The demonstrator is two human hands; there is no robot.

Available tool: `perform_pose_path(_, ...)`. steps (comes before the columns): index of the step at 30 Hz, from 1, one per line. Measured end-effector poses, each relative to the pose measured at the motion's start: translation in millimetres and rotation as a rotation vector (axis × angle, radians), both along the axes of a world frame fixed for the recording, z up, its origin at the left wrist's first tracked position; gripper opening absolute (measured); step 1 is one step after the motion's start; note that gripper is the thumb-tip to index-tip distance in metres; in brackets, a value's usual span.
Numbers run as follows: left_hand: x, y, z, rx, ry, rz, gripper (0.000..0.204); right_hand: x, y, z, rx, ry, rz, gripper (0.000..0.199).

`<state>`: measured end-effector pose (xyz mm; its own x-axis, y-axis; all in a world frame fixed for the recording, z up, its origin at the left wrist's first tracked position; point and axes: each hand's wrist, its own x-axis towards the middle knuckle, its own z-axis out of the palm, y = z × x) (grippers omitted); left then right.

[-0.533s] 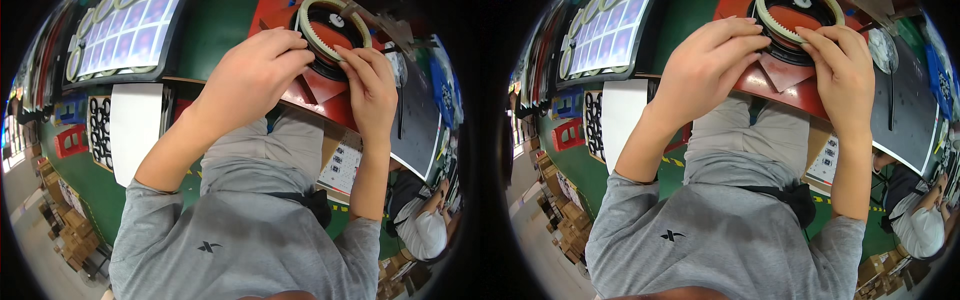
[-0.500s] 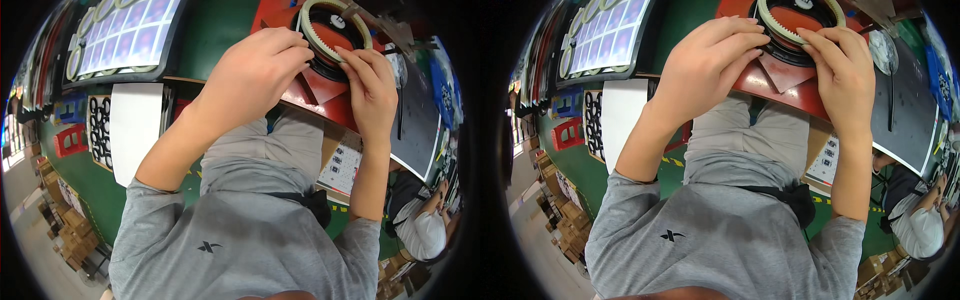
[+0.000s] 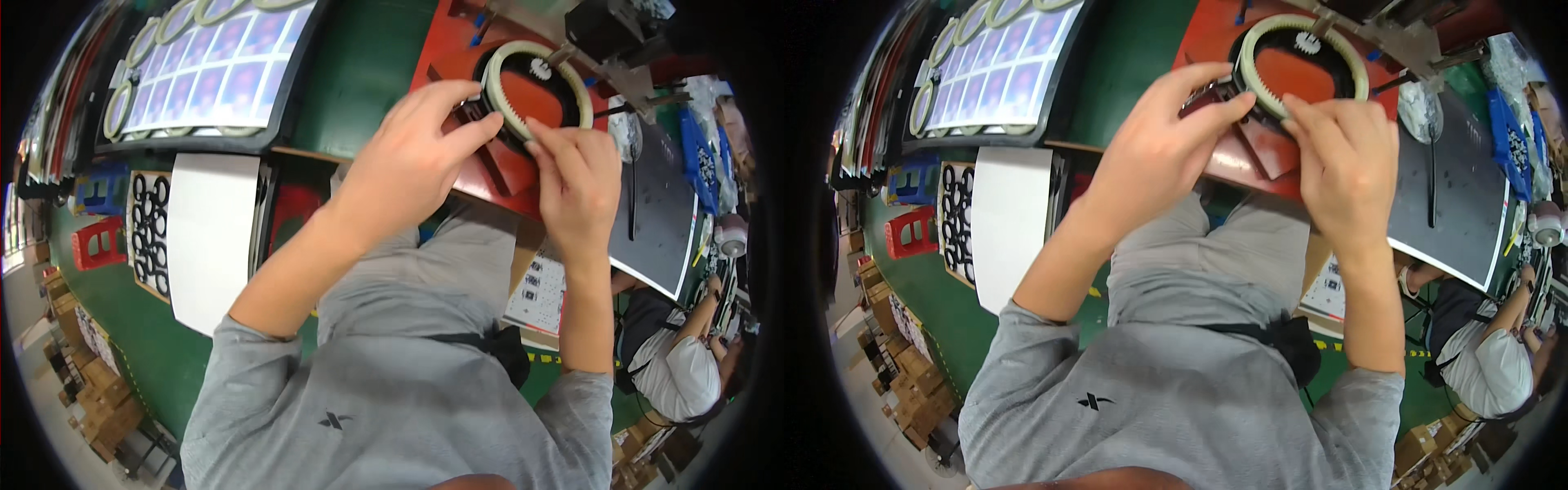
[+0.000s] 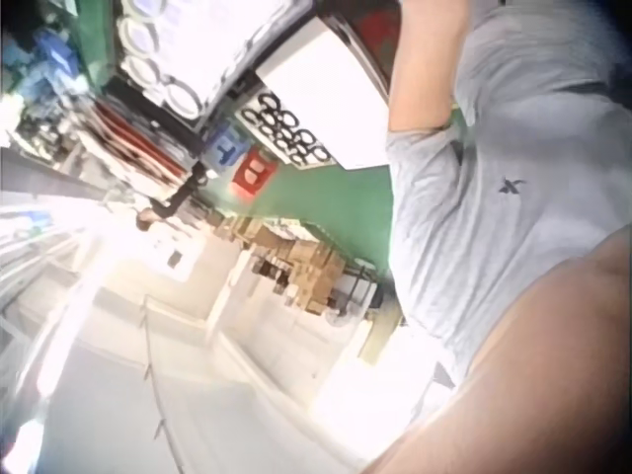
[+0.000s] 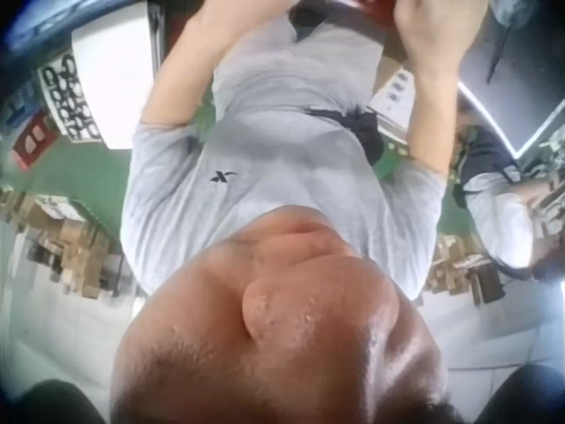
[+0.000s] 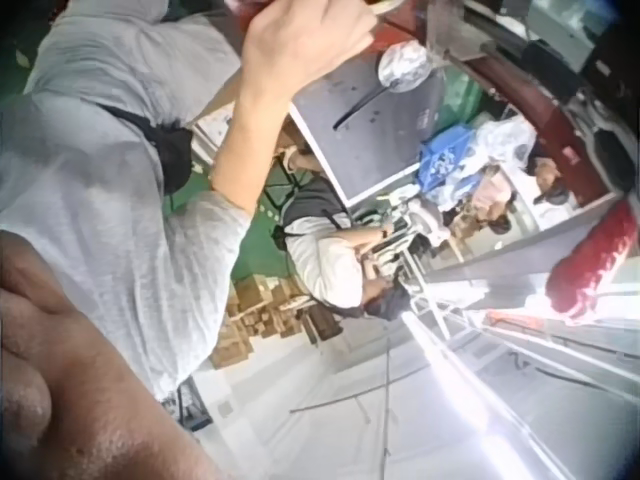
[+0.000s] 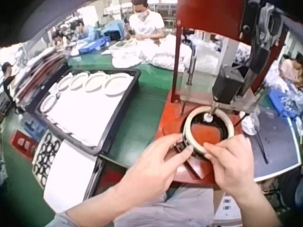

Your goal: Apply lubricant to a ring gear using a brush and place it into an assembly fixture on a workbench.

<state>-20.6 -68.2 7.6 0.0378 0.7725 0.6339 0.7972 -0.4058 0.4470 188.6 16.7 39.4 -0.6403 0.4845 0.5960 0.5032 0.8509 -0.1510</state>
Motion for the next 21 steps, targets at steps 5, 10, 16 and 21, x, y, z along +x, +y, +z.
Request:
perform_pose_path(5, 4, 0, 1, 0.006, -0.057, 0.001, 0.030, -8, -5, -5, -0.005, 0.036, -0.030, 0.025)
perform_pose_path(10, 6, 6, 3, 0.072, -0.146, 0.045, 0.026, -12, -7, -5, -0.033, 0.036, -0.043, 0.023)
perform_pose_path(16, 2, 20, 9, -0.012, -0.230, 0.089, 0.023, -16, -11, 0, -0.057, 0.004, -0.061, 0.021)
perform_pose_path(21, 9, 50, 9, 0.014, -0.139, 0.196, 0.024, -15, -11, 5, -0.060, -0.034, -0.067, 0.021)
